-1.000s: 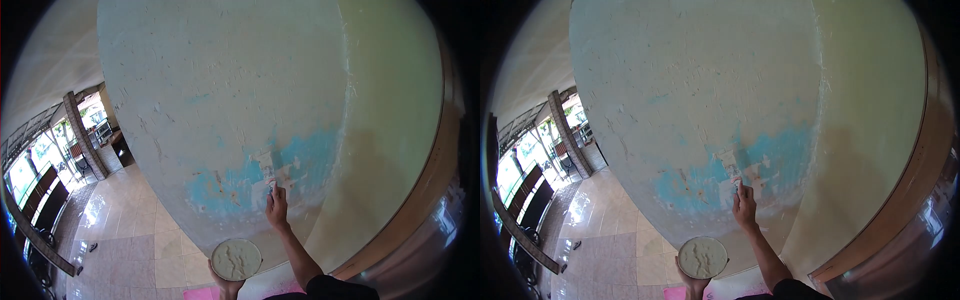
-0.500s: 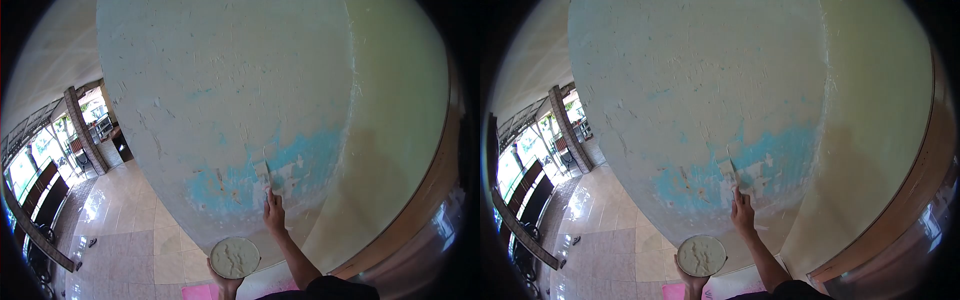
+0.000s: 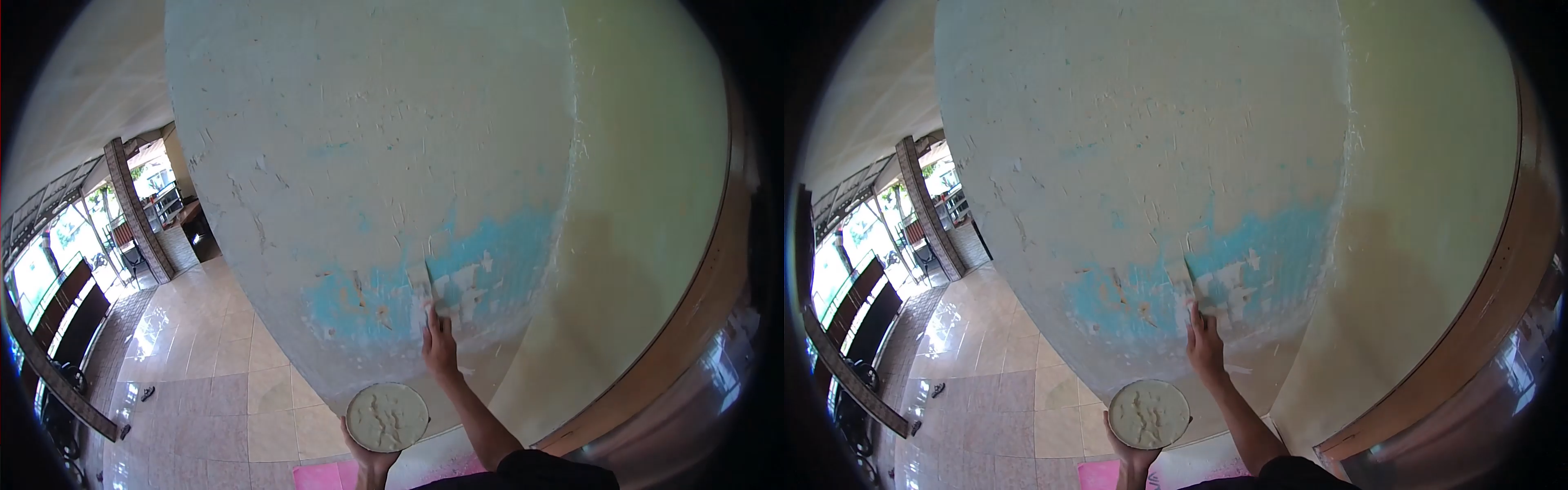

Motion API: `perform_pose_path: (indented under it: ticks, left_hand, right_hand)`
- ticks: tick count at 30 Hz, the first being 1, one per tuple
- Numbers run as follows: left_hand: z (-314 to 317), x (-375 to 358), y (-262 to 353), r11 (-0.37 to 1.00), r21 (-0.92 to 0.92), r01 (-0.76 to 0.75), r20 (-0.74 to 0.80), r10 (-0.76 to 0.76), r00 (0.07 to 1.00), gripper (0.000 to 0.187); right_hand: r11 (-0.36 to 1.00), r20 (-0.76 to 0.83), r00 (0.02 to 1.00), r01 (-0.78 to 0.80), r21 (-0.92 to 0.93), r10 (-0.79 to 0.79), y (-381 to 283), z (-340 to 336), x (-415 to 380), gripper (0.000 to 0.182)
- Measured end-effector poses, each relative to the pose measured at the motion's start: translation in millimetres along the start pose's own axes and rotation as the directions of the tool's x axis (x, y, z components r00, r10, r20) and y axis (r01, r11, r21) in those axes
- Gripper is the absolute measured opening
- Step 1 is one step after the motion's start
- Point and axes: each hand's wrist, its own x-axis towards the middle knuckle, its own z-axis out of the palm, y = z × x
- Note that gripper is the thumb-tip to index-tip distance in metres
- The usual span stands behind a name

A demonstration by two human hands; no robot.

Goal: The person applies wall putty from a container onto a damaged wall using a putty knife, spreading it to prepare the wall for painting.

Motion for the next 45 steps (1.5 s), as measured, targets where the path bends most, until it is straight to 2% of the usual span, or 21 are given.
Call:
perform_pose_path:
  ticks: [3, 6, 8, 11, 14, 15, 18, 20, 22, 26, 28, 29, 30, 32, 36, 38, 41, 45]
  left_hand:
    - [-2.4, -4.4, 1.3, 0.999, -0.053, -0.001, -0.003, 0.001, 1.000, 0.074]
    - [-1.8, -4.8, 2.1, 0.999, -0.039, -0.012, 0.019, 0.012, 1.000, 0.075]
    - [2.6, -7.9, 0.5, 1.000, -0.020, -0.007, 0.013, 0.007, 1.000, 0.075]
    - [0.9, -9.5, -0.4, 0.998, -0.065, 0.018, 0.010, -0.017, 1.000, 0.074]
    - [-4.4, -10.4, -0.7, 1.000, -0.027, -0.016, 0.013, 0.016, 1.000, 0.074]
    - [-6.4, -10.1, -0.3, 0.999, -0.031, -0.021, 0.015, 0.021, 1.000, 0.074]
    - [-10.9, -13.9, 3.2, 0.997, -0.064, -0.040, 0.022, 0.041, 0.999, 0.075]
    - [-9.1, -17.0, 4.6, 0.997, -0.063, -0.033, 0.046, 0.036, 0.998, 0.076]
    - [-8.0, -16.9, 4.4, 0.998, -0.048, -0.036, 0.039, 0.038, 0.999, 0.076]
    - [-13.0, -15.1, 2.9, 0.999, -0.030, -0.030, 0.008, 0.030, 1.000, 0.076]
    - [-18.6, -17.5, 3.8, 0.997, -0.074, -0.028, -0.016, 0.027, 1.000, 0.075]
    - [-18.5, -17.2, 4.8, 0.992, -0.126, -0.027, -0.035, 0.023, 0.999, 0.075]
    - [-16.6, -17.8, 7.2, 0.992, -0.126, -0.029, -0.029, 0.025, 0.999, 0.075]
    - [-9.3, -22.3, 8.4, 0.996, -0.070, -0.048, 0.037, 0.051, 0.998, 0.074]
    - [-10.7, -21.4, 12.1, 0.996, -0.033, -0.080, -0.015, 0.079, 0.997, 0.077]
    - [-11.7, -20.6, 11.8, 0.995, -0.069, -0.070, 0.039, 0.073, 0.997, 0.075]
    - [-11.3, -19.2, 10.5, 0.997, -0.062, -0.054, 0.014, 0.055, 0.998, 0.076]
    - [-12.0, -17.6, 9.3, 0.997, -0.067, -0.049, 0.026, 0.050, 0.998, 0.077]
  right_hand:
    - [0.998, 0.034, 0.999, 0.023, 0.057, -0.025, 12.0, 0.6, -26.6, 0.059]
    - [0.996, -0.019, 1.000, 0.024, 0.081, -0.022, -4.9, -10.7, 0.1, 0.059]
    - [0.990, -0.095, 0.992, 0.096, 0.099, -0.086, -22.8, -12.0, 36.6, 0.059]
    - [0.996, -0.075, 0.995, 0.068, 0.052, -0.064, -27.4, -2.2, 55.4, 0.059]
    - [1.000, -0.045, 0.999, -0.003, 0.010, 0.003, -20.5, 8.9, 23.0, 0.059]
    - [0.998, 0.019, 0.998, -0.059, 0.022, 0.059, -14.2, 12.4, 2.4, 0.060]
    - [0.992, 0.065, 0.994, -0.090, 0.093, 0.084, -7.9, 9.5, -35.6, 0.061]
    - [0.993, 0.059, 0.996, -0.070, 0.092, 0.065, -21.3, 0.6, -20.9, 0.061]
    - [0.988, -0.080, 0.996, 0.049, 0.144, -0.037, -40.4, -4.6, 15.3, 0.062]
    - [0.986, -0.073, 0.996, 0.068, 0.150, -0.057, -49.6, -1.2, 50.5, 0.062]
    - [0.992, 0.017, 1.000, 0.000, 0.128, -0.002, -45.3, 4.8, 41.6, 0.063]
    - [0.995, 0.009, 0.999, 0.040, 0.091, -0.041, -40.6, 4.0, 26.4, 0.064]
    - [0.995, 0.005, 0.999, 0.045, 0.093, -0.046, -34.2, 5.5, 4.6, 0.064]
    - [0.987, 0.102, 0.994, -0.042, 0.153, 0.026, -22.8, 5.1, -29.7, 0.061]
    - [0.993, 0.060, 0.998, -0.008, 0.116, 0.001, -16.2, -1.2, -24.9, 0.063]
    - [0.993, -0.073, 0.996, 0.065, 0.097, -0.058, -28.5, -11.8, 21.3, 0.061]
    - [0.995, -0.125, 0.991, 0.063, 0.079, -0.053, -27.9, -21.4, 64.5, 0.061]
    - [0.999, -0.056, 0.998, -0.007, -0.037, 0.005, -1.9, -14.3, 32.9, 0.060]
